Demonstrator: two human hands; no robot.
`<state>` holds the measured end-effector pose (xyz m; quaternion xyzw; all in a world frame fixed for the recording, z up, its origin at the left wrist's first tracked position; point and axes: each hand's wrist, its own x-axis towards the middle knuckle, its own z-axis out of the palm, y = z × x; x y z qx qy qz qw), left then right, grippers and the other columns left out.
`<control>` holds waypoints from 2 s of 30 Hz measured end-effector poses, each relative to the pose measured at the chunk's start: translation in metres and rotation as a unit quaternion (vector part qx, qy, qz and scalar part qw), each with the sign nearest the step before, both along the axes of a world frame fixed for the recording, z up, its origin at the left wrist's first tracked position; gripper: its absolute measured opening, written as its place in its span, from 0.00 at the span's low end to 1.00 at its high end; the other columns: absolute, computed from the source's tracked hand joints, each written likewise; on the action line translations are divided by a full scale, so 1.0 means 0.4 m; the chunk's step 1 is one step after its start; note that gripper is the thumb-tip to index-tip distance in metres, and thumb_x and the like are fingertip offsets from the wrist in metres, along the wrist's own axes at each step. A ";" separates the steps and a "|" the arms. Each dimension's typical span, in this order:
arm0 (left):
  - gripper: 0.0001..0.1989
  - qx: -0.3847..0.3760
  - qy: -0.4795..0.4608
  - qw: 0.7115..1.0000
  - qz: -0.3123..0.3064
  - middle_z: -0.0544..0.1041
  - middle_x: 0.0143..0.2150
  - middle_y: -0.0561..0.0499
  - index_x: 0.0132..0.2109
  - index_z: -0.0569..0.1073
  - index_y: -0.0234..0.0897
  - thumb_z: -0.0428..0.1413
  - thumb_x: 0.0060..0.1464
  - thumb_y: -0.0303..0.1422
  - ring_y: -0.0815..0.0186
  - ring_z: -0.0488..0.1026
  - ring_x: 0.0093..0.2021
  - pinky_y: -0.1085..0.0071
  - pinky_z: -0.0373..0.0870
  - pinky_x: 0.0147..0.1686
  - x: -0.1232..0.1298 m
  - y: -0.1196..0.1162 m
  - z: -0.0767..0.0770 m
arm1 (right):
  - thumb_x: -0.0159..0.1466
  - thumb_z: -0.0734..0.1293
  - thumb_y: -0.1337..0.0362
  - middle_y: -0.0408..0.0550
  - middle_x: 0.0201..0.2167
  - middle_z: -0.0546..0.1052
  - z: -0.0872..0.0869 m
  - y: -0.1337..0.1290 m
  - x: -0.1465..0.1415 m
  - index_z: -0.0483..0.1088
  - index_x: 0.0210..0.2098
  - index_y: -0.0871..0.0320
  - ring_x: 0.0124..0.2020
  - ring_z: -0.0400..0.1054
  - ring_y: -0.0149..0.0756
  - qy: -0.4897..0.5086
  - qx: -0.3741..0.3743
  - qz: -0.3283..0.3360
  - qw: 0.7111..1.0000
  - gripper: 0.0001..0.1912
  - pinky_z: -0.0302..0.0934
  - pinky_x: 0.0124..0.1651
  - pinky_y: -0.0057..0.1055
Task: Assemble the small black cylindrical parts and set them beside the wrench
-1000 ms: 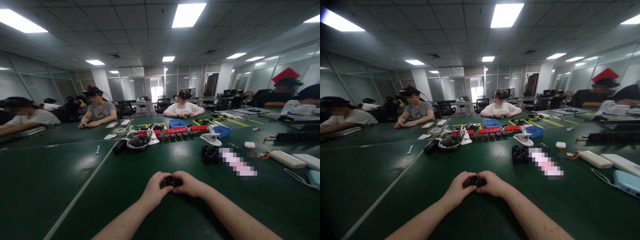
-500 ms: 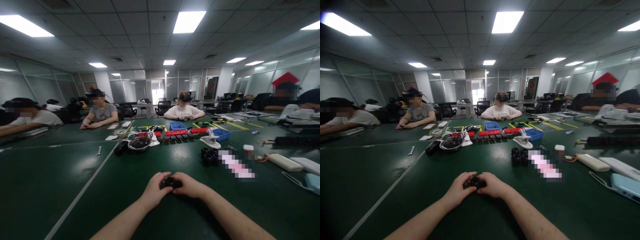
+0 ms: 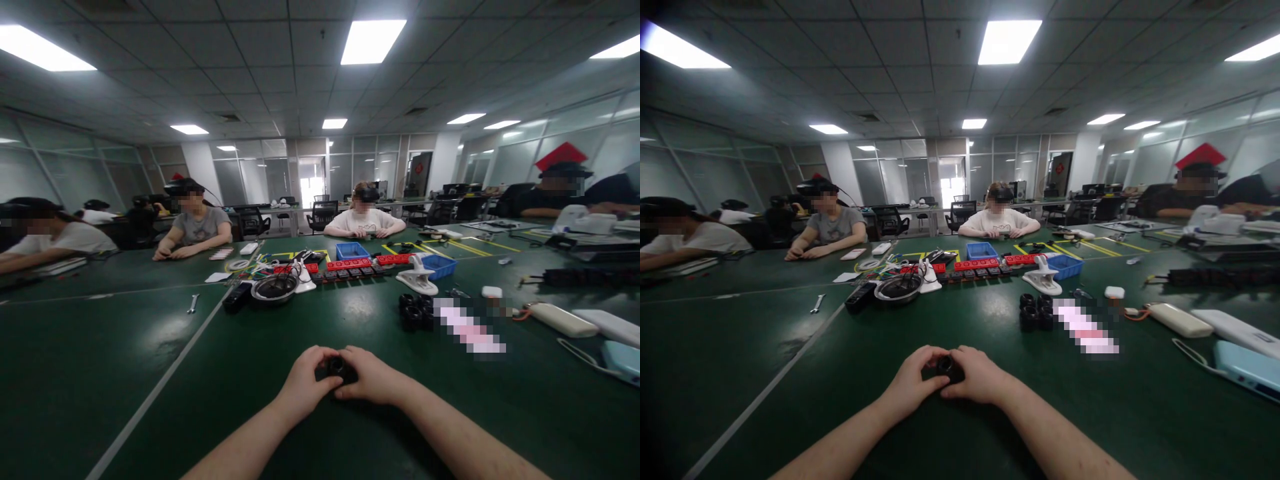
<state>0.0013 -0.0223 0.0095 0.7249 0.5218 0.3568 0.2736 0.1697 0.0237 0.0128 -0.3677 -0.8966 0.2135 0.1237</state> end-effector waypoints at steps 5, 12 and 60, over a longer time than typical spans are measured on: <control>0.16 -0.006 0.006 1.000 -0.013 0.70 0.38 0.51 0.42 0.71 0.40 0.58 0.41 0.29 0.63 0.66 0.38 0.69 0.62 0.37 0.000 0.001 0.000 | 0.48 0.69 0.63 0.42 0.30 0.70 -0.007 0.020 0.015 0.67 0.35 0.58 0.30 0.64 0.32 0.029 -0.091 0.016 0.995 0.15 0.54 0.29 0.24; 0.15 -0.017 -0.004 0.998 0.059 0.68 0.35 0.53 0.37 0.69 0.37 0.60 0.37 0.28 0.66 0.65 0.34 0.71 0.62 0.34 0.015 0.007 -0.024 | 0.48 0.66 0.49 0.48 0.30 0.71 -0.020 -0.009 -0.030 0.67 0.32 0.59 0.31 0.65 0.39 -0.057 0.070 -0.095 0.991 0.20 0.54 0.32 0.29; 0.19 0.023 0.034 0.999 -0.004 0.68 0.35 0.52 0.46 0.69 0.42 0.56 0.44 0.29 0.66 0.65 0.34 0.71 0.62 0.34 0.000 0.006 -0.009 | 0.48 0.69 0.53 0.47 0.37 0.68 -0.014 0.006 0.001 0.65 0.42 0.57 0.38 0.62 0.38 0.009 0.019 0.000 1.000 0.25 0.56 0.38 0.31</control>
